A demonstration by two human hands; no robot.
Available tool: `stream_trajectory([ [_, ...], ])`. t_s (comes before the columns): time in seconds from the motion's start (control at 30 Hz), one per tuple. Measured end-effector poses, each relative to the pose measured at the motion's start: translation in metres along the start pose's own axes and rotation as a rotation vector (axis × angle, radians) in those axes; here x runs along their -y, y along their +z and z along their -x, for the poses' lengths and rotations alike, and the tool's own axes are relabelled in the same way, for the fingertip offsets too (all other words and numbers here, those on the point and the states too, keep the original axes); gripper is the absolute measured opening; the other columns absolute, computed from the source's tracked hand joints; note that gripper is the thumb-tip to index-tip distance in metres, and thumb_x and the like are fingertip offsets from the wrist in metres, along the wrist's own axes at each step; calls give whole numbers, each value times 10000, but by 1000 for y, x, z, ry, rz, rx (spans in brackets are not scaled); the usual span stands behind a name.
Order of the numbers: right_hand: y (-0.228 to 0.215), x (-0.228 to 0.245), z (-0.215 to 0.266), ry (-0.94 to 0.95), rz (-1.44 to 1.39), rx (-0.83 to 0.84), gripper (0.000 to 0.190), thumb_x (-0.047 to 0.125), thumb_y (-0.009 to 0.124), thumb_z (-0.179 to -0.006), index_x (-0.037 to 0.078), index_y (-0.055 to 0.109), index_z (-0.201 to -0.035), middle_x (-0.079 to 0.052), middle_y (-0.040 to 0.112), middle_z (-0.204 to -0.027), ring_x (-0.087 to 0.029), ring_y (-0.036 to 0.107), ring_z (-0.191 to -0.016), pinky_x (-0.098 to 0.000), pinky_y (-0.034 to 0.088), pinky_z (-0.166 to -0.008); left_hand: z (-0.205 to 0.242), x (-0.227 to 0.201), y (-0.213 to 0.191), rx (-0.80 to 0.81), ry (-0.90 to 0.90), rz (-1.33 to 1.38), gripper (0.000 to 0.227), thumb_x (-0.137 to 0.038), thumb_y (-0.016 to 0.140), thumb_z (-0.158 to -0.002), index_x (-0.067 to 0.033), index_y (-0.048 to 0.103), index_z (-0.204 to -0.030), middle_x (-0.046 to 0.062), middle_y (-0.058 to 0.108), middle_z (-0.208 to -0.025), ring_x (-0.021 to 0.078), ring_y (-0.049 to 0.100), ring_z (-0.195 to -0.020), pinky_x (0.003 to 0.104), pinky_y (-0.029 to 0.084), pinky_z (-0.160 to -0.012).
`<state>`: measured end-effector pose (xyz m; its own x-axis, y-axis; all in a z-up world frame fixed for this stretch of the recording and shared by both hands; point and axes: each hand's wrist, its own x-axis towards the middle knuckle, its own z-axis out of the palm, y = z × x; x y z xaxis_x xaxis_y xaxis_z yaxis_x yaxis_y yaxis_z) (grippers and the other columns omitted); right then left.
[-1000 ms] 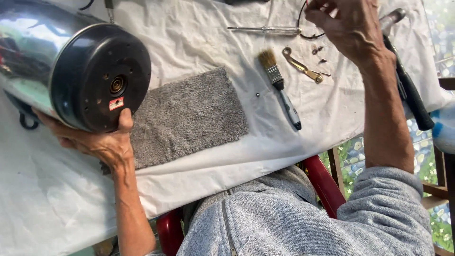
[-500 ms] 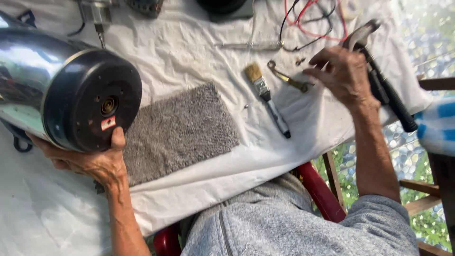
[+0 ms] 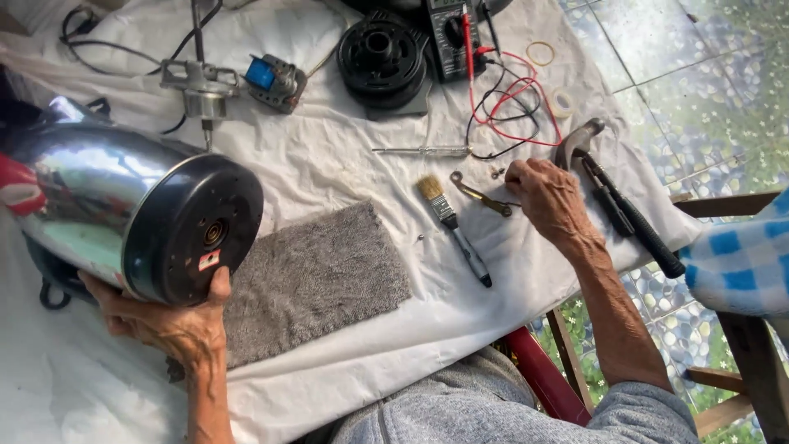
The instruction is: The person assembles an electric kettle by attaching the base to the main body and securing it with screws. They use a screwdriver to tighten the screws and ensure the parts are properly aligned.
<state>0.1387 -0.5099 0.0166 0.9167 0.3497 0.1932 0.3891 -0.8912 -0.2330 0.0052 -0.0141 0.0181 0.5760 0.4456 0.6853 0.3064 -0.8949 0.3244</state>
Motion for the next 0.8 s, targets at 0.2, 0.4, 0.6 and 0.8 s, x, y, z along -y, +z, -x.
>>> stream_trajectory([
  [0.2,-20,102,-47,-39,-637,10,105,34,812,-948,59,716,-984,-33,702,-856,-113,641,-766,-240,519,-744,14,29,19,6,19,20,1284,-823,713,-796,45,205,-1595,308,395,-1589,534,485,-1432,563,429,-1179],
  [0.4,7,228,-87,-287,-1493,430,99,-4,691,-1000,-70,618,-1006,-187,681,-892,-245,733,-788,-305,684,-748,5,12,2,-70,-26,32,1214,-923,480,-833,-13,242,-1600,206,560,-1504,409,695,-1294,485,443,-1166],
  [0.6,51,287,-95,-221,-1656,420,152,113,704,-1014,-14,621,-1027,-137,692,-909,-205,720,-767,-291,678,-705,8,16,11,-48,-78,51,1270,-948,536,-768,10,277,-1560,182,470,-1615,332,755,-1331,466,424,-1198],
  [0.8,90,286,-108,-96,-1571,178,119,196,726,-1033,98,659,-1040,-10,660,-974,-92,610,-774,-210,590,-566,11,16,11,-20,-98,69,1286,-979,495,-754,-15,272,-1576,148,422,-1655,291,778,-1349,459,412,-1237],
])
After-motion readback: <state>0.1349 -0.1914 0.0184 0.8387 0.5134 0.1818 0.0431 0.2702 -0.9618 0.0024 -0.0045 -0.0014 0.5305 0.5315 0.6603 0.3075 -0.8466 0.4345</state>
